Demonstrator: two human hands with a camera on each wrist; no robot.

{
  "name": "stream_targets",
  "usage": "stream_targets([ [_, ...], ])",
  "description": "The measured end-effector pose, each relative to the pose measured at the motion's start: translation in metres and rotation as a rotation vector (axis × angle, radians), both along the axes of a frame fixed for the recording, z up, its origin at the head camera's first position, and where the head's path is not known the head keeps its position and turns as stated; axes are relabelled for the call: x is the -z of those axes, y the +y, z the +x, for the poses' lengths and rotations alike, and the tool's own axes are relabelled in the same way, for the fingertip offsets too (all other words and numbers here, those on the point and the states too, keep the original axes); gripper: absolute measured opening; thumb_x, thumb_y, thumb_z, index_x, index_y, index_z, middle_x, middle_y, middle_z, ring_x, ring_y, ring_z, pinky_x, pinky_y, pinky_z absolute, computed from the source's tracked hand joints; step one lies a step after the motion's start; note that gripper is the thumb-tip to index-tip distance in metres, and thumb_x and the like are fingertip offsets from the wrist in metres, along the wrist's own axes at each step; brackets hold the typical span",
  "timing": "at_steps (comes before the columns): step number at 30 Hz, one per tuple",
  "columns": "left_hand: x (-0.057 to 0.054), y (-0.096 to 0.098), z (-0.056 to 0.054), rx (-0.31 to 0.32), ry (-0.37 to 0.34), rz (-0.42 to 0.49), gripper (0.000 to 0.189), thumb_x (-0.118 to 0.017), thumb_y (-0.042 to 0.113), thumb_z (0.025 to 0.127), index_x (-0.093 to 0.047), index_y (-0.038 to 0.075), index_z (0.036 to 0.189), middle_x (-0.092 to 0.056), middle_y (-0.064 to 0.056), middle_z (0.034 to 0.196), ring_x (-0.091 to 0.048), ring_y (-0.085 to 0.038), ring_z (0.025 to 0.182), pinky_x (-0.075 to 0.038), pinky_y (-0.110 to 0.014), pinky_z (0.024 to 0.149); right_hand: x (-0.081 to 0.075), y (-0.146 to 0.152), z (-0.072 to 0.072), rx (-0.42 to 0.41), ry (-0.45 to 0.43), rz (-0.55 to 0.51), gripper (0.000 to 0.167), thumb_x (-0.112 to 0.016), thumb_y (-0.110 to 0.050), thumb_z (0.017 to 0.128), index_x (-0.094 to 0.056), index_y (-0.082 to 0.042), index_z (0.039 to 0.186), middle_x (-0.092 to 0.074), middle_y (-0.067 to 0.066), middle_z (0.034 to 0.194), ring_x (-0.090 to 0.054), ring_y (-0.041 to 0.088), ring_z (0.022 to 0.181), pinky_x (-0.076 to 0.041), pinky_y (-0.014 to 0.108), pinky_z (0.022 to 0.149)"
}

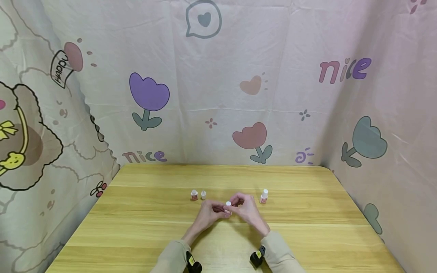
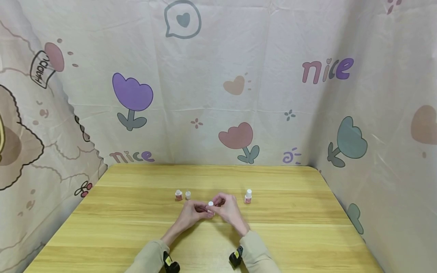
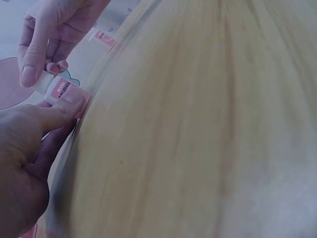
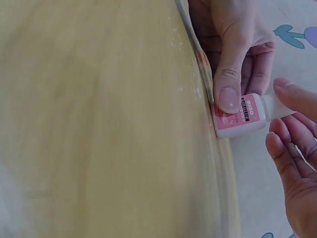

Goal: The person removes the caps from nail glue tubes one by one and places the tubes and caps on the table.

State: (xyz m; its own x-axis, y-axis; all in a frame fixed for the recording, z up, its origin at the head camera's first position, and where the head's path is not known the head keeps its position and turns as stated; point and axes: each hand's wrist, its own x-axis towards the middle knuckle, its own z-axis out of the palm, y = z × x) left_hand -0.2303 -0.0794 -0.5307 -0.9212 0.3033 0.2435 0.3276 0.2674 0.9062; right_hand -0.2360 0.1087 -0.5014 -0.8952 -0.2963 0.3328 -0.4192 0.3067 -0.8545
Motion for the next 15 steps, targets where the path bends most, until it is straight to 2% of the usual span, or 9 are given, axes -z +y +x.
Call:
stream_targets([
  [8,-0.0021,-0.0014,-0.0009,0.032,0.038,-0.053,0.016,-0.082,0.012,0.082,-0.079,0.007,0.097,-0.079,-0.01,0.088,-0.072,-0.007,0.075,-0.058,-0.021,0.073,-0.0007,0.0001,0.0013,-0.009,-0.01,-0.01,0.014,-0.083,-0.003,0.078,-0.071,-0.003,0.085,-0.073,0.013,0.077,-0.062,0.0,0.068,-0.056,0.02,0.068],
  [15,-0.0003,-0.0028,-0.0036,0.05,0.023,-0.072,0.014,-0.083,0.013,0.082,-0.079,0.01,0.095,-0.079,-0.007,0.086,-0.071,-0.007,0.073,-0.057,-0.021,0.072,-0.0011,0.0022,0.0009,-0.053,-0.009,-0.011,0.012,-0.081,-0.002,0.08,-0.072,0.0,0.088,-0.074,0.017,0.082,-0.064,0.002,0.072,-0.057,0.022,0.069],
])
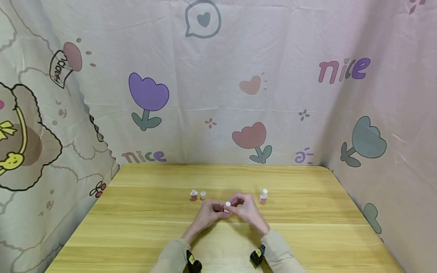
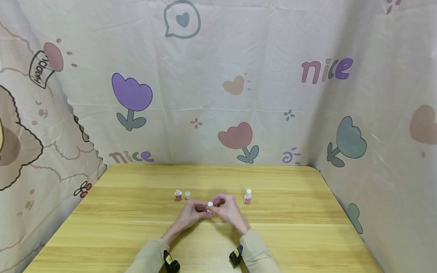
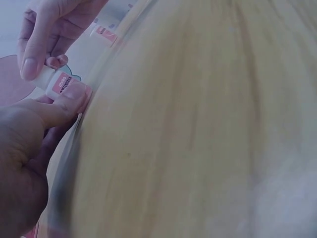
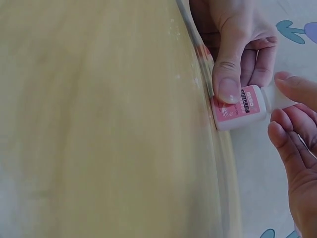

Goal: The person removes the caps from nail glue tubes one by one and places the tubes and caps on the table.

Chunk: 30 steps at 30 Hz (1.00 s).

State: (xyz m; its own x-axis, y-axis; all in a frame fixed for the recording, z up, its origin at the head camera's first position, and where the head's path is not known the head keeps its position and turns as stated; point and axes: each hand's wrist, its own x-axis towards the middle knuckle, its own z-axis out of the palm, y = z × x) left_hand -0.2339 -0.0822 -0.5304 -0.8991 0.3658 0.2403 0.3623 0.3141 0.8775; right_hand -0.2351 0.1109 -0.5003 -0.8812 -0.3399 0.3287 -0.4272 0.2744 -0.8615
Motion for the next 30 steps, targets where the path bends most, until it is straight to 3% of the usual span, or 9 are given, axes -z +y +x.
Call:
stream_targets([
  [9,0.0018,0.0001,-0.0029,0.046,-0.008,0.031,0.016,-0.082,0.009,0.081,-0.079,0.01,0.096,-0.079,-0.009,0.089,-0.074,-0.013,0.077,-0.058,-0.021,0.074,0.0015,0.0046,-0.0026,-0.031,-0.038,0.006,0.014,-0.08,-0.002,0.081,-0.072,0.0,0.092,-0.074,0.018,0.085,-0.065,0.004,0.075,-0.056,0.022,0.071],
  [14,0.0012,0.0006,-0.0022,0.027,0.009,0.033,0.017,-0.083,0.01,0.08,-0.079,0.009,0.097,-0.079,-0.009,0.09,-0.074,-0.009,0.078,-0.058,-0.02,0.073,0.0001,0.0038,-0.0037,-0.003,-0.007,0.063,0.02,-0.084,-0.01,0.08,-0.07,-0.002,0.091,-0.072,0.013,0.082,-0.06,0.002,0.071,-0.053,0.019,0.065],
  [19,0.0015,0.0011,-0.0015,0.01,0.002,0.047,0.02,-0.084,0.01,0.079,-0.08,0.011,0.098,-0.08,-0.009,0.091,-0.074,-0.013,0.078,-0.057,-0.019,0.073,-0.0014,0.0013,-0.0032,0.036,0.015,0.074,0.018,-0.086,-0.011,0.078,-0.071,-0.003,0.086,-0.071,0.01,0.079,-0.059,0.002,0.068,-0.051,0.017,0.063],
  [30,0.001,0.0007,-0.0016,0.016,-0.008,0.035,0.018,-0.084,0.01,0.079,-0.08,0.011,0.096,-0.079,-0.008,0.087,-0.073,-0.016,0.075,-0.056,-0.019,0.071,-0.0019,0.0014,-0.0019,-0.03,0.127,0.085,0.009,-0.081,-0.005,0.081,-0.074,-0.004,0.087,-0.074,0.01,0.08,-0.063,0.001,0.071,-0.058,0.025,0.067],
])
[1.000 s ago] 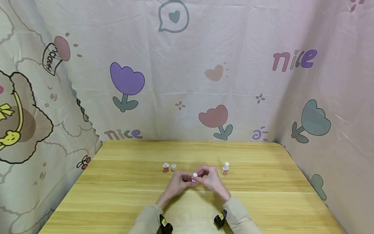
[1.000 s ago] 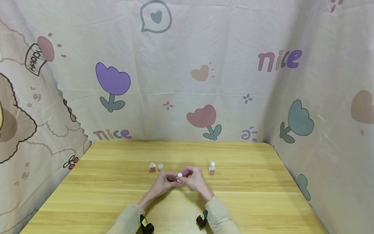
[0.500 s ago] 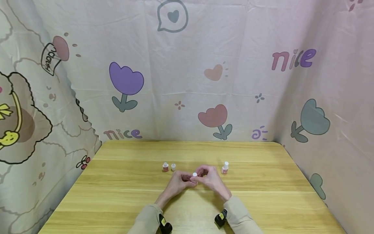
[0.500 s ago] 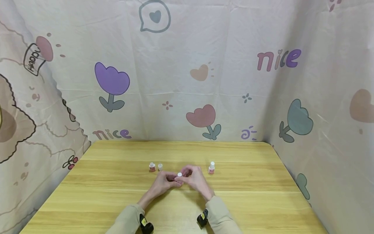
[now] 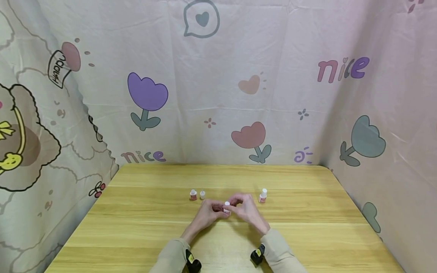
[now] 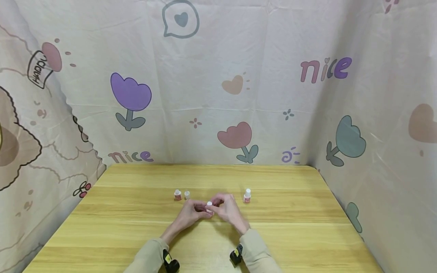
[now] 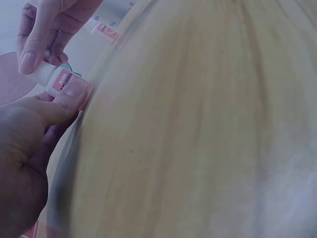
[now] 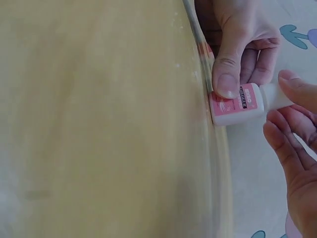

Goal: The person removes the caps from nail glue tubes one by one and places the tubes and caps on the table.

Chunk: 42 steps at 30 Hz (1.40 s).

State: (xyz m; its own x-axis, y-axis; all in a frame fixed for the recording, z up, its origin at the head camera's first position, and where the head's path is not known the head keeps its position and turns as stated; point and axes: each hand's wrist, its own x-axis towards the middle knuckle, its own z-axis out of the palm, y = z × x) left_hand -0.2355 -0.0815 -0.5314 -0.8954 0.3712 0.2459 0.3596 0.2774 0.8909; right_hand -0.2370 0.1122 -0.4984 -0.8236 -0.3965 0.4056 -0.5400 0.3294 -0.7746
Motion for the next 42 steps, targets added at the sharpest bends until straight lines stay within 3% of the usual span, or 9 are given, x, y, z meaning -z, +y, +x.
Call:
stream_targets([
  [3,0.0008,0.0004,0.0,0.004,-0.001,0.014,0.017,-0.084,0.008,0.079,-0.079,0.01,0.095,-0.079,-0.009,0.087,-0.074,-0.018,0.075,-0.057,-0.02,0.071,0.0,0.0016,-0.0003,-0.02,0.014,0.012,0.009,-0.08,-0.004,0.082,-0.075,-0.005,0.089,-0.075,0.009,0.082,-0.066,0.005,0.073,-0.059,0.026,0.071],
  [7,0.0004,0.0018,0.001,-0.008,-0.002,0.034,0.018,-0.083,0.007,0.079,-0.079,0.009,0.096,-0.079,-0.009,0.088,-0.075,-0.021,0.076,-0.058,-0.021,0.071,-0.0009,0.0026,-0.0007,-0.002,-0.032,0.017,0.011,-0.082,-0.01,0.082,-0.075,-0.007,0.089,-0.075,0.008,0.083,-0.067,0.007,0.073,-0.058,0.025,0.072],
  [11,0.0003,0.0026,0.0013,-0.019,0.001,0.044,0.021,-0.084,0.006,0.079,-0.079,0.01,0.099,-0.08,-0.009,0.09,-0.075,-0.024,0.078,-0.058,-0.021,0.07,-0.0022,0.0013,-0.0006,0.049,-0.073,0.019,0.015,-0.085,-0.016,0.08,-0.074,-0.008,0.085,-0.075,0.007,0.079,-0.064,0.003,0.069,-0.056,0.021,0.067],
  [16,0.0009,0.002,0.0007,-0.02,-0.004,0.024,0.022,-0.084,0.009,0.079,-0.08,0.011,0.1,-0.08,-0.008,0.089,-0.075,-0.02,0.077,-0.057,-0.019,0.07,-0.0033,-0.0009,0.0002,0.068,-0.051,0.023,0.014,-0.085,-0.016,0.079,-0.074,-0.008,0.082,-0.073,0.005,0.075,-0.061,0.0,0.066,-0.055,0.021,0.061],
  [26,0.0005,-0.0005,-0.0005,0.012,0.024,0.0,0.02,-0.083,0.008,0.081,-0.079,0.006,0.101,-0.079,-0.01,0.089,-0.072,-0.005,0.076,-0.058,-0.02,0.072,-0.0029,0.0004,-0.0001,0.005,0.055,0.042,0.007,-0.081,-0.011,0.083,-0.076,-0.006,0.085,-0.075,0.004,0.077,-0.064,0.002,0.071,-0.057,0.024,0.067],
  [31,0.0025,-0.0012,-0.0019,0.044,0.058,0.028,0.019,-0.082,0.005,0.081,-0.078,0.002,0.099,-0.079,-0.014,0.088,-0.074,-0.007,0.077,-0.059,-0.021,0.071,-0.0047,0.0015,0.0011,-0.012,0.051,0.071,0.006,-0.078,-0.011,0.086,-0.078,-0.007,0.09,-0.077,0.004,0.085,-0.068,0.008,0.078,-0.057,0.026,0.074],
  [35,0.0013,-0.0015,-0.0013,0.044,0.042,0.037,0.02,-0.082,0.006,0.08,-0.078,0.003,0.1,-0.079,-0.014,0.09,-0.075,-0.011,0.078,-0.059,-0.021,0.072,-0.0049,0.0016,0.0017,-0.026,-0.004,0.042,0.006,-0.077,-0.009,0.087,-0.077,-0.006,0.092,-0.077,0.008,0.089,-0.07,0.011,0.082,-0.059,0.027,0.077],
  [42,-0.0008,-0.0008,-0.0004,0.01,0.013,0.0,0.022,-0.083,0.009,0.081,-0.079,0.008,0.102,-0.08,-0.009,0.092,-0.073,-0.005,0.078,-0.058,-0.02,0.074,-0.0042,-0.002,0.0022,0.092,-0.063,-0.024,0.013,-0.085,-0.015,0.08,-0.074,-0.008,0.082,-0.076,0.008,0.079,-0.067,0.003,0.071,-0.057,0.021,0.067],
])
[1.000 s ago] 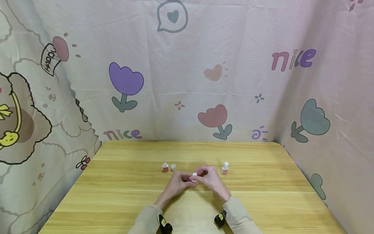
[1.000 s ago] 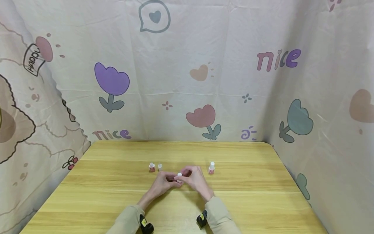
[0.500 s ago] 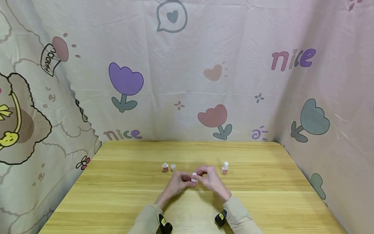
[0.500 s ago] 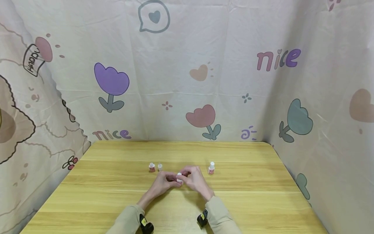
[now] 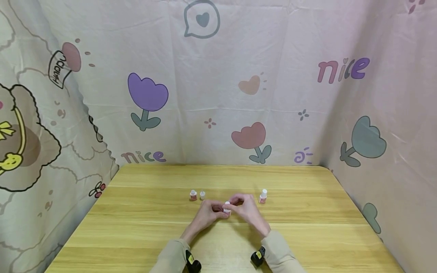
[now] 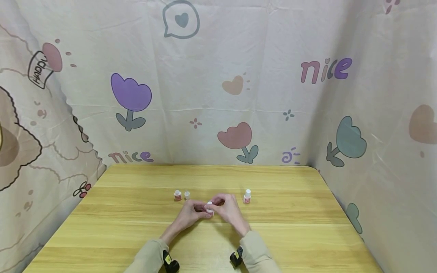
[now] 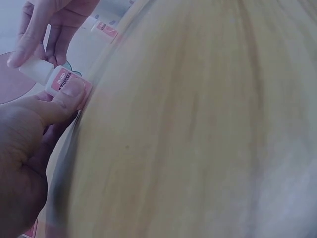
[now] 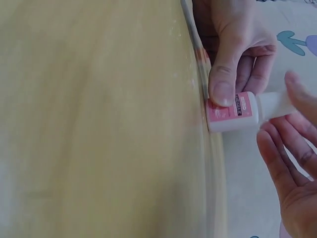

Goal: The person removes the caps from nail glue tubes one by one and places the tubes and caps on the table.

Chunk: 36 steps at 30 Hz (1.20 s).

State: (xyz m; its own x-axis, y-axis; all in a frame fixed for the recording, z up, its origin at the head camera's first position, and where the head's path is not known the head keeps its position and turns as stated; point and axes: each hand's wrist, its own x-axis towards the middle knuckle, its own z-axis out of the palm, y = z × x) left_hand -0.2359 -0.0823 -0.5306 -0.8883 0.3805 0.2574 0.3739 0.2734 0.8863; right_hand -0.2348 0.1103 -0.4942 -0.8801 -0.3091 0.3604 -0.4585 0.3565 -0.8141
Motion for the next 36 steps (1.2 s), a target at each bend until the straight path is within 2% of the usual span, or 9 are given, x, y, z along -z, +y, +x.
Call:
stream_targets([
  [6,-0.0004,0.0004,0.0004,0.001,-0.007,0.021,0.021,-0.082,0.007,0.081,-0.078,0.005,0.102,-0.079,-0.012,0.09,-0.074,-0.008,0.079,-0.058,-0.02,0.073,-0.002,-0.0023,0.0002,0.043,0.022,0.026,0.012,-0.084,-0.014,0.081,-0.075,-0.008,0.08,-0.076,0.008,0.077,-0.068,0.008,0.07,-0.057,0.022,0.067],
  [8,-0.0002,0.0006,0.0008,-0.003,-0.01,0.026,0.022,-0.082,0.005,0.081,-0.078,0.003,0.102,-0.079,-0.014,0.091,-0.076,-0.016,0.08,-0.058,-0.021,0.074,-0.0028,-0.0024,0.0006,0.039,0.022,0.031,0.011,-0.084,-0.015,0.081,-0.076,-0.008,0.081,-0.076,0.007,0.079,-0.069,0.009,0.071,-0.058,0.023,0.068],
  [13,0.001,-0.0001,0.0004,-0.003,-0.009,0.027,0.022,-0.082,0.006,0.081,-0.078,0.003,0.102,-0.079,-0.015,0.092,-0.076,-0.022,0.082,-0.059,-0.022,0.075,-0.0042,-0.0019,0.0012,0.002,0.022,0.034,0.009,-0.082,-0.014,0.084,-0.077,-0.007,0.083,-0.077,0.008,0.083,-0.071,0.013,0.076,-0.058,0.024,0.072],
  [21,0.0016,-0.0017,-0.0003,0.017,0.005,0.023,0.022,-0.082,0.007,0.081,-0.078,0.003,0.102,-0.079,-0.015,0.093,-0.074,-0.011,0.079,-0.059,-0.021,0.075,-0.0047,-0.0003,0.0008,-0.062,0.014,0.046,0.007,-0.077,-0.011,0.088,-0.077,-0.004,0.09,-0.077,0.011,0.09,-0.073,0.023,0.083,-0.06,0.028,0.08],
  [25,0.0005,-0.0012,0.0002,0.015,-0.004,0.016,0.022,-0.082,0.009,0.081,-0.078,0.005,0.102,-0.079,-0.012,0.093,-0.073,-0.007,0.079,-0.059,-0.021,0.075,-0.0048,-0.0005,0.0007,-0.055,-0.012,0.051,0.009,-0.079,-0.012,0.086,-0.076,-0.004,0.091,-0.077,0.011,0.089,-0.073,0.02,0.082,-0.06,0.027,0.078],
  [29,0.0004,-0.0006,0.0006,0.008,0.001,0.01,0.021,-0.083,0.01,0.081,-0.079,0.008,0.102,-0.079,-0.01,0.092,-0.072,-0.004,0.078,-0.058,-0.02,0.074,-0.0051,-0.0012,0.0011,-0.028,-0.043,0.045,0.016,-0.084,-0.017,0.082,-0.075,-0.005,0.088,-0.076,0.01,0.084,-0.07,0.011,0.076,-0.058,0.022,0.072],
  [32,0.0011,-0.0004,0.0003,0.003,0.006,0.007,0.021,-0.083,0.011,0.081,-0.079,0.008,0.101,-0.079,-0.01,0.091,-0.072,-0.003,0.078,-0.057,-0.02,0.073,-0.0052,-0.0019,0.0007,-0.001,-0.029,0.052,0.017,-0.086,-0.018,0.079,-0.074,-0.006,0.084,-0.076,0.008,0.081,-0.067,0.005,0.072,-0.055,0.019,0.067],
  [36,0.0017,-0.0007,0.0,0.0,0.002,0.012,0.021,-0.083,0.01,0.081,-0.079,0.006,0.102,-0.079,-0.011,0.091,-0.073,-0.005,0.078,-0.058,-0.02,0.073,-0.0053,-0.0029,0.0004,0.011,0.023,0.071,0.014,-0.085,-0.017,0.08,-0.075,-0.007,0.081,-0.076,0.007,0.079,-0.066,0.004,0.071,-0.056,0.02,0.066],
])
